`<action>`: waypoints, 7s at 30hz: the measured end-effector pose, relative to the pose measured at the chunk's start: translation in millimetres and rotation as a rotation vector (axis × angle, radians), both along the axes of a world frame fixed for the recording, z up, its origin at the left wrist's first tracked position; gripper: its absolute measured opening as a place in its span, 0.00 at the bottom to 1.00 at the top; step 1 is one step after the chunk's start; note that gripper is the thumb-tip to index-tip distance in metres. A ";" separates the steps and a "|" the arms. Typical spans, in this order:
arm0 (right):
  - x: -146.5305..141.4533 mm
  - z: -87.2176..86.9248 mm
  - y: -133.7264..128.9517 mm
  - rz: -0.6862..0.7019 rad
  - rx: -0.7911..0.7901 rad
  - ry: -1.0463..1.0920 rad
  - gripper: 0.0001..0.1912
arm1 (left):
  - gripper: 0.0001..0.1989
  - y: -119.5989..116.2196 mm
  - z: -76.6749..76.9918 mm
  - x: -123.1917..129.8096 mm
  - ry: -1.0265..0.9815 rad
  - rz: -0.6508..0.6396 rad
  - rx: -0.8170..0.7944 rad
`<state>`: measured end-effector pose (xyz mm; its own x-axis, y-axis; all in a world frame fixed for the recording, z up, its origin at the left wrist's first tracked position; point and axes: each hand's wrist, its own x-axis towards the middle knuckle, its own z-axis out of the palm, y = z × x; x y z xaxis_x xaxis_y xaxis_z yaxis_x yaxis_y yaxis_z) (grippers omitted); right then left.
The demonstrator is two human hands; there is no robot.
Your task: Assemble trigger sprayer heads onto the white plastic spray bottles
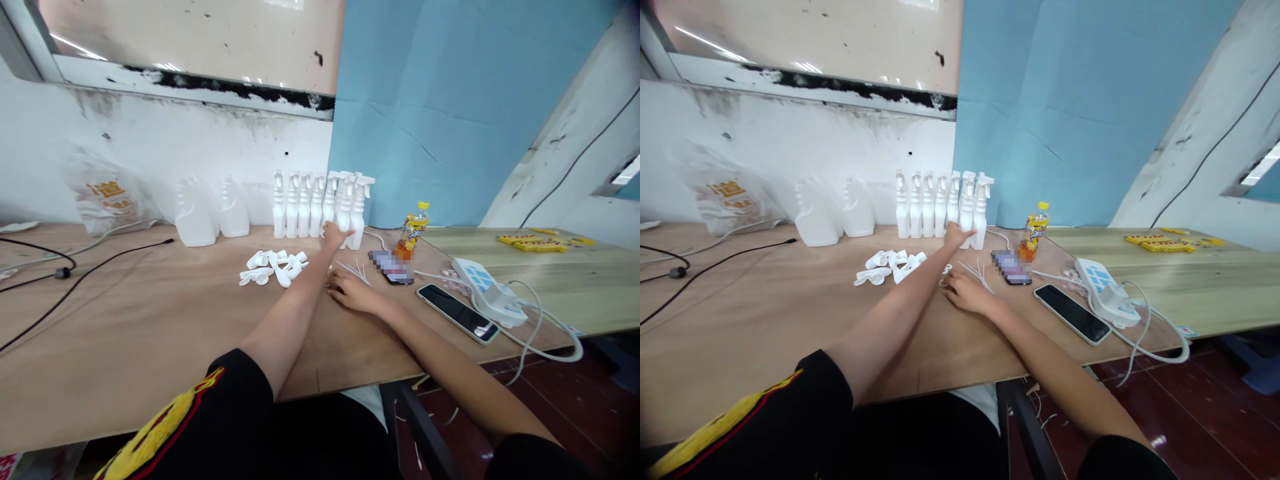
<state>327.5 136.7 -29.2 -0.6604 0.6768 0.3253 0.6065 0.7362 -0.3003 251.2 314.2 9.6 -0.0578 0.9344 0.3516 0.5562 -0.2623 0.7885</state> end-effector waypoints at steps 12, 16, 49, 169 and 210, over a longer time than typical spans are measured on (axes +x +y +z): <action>-5.6 1.6 -4.0 -0.069 -0.045 0.128 0.08 | 0.21 -140.3 13.8 -171.6 0.730 -0.337 0.316; -4.6 1.4 -5.7 -0.056 -0.033 0.142 0.10 | 0.22 -181.3 -8.4 -190.8 1.007 -0.300 0.375; -30.1 7.6 -43.5 0.270 -0.036 0.251 0.18 | 0.15 -242.0 -36.5 -202.3 0.315 -0.619 0.190; -55.3 5.8 -12.3 0.158 -0.952 1.203 0.17 | 0.13 -131.3 -33.3 -321.1 -0.004 0.286 0.484; 42.7 47.3 53.4 -0.022 -0.708 1.835 0.10 | 0.47 -156.5 -23.2 -358.4 0.776 0.167 0.698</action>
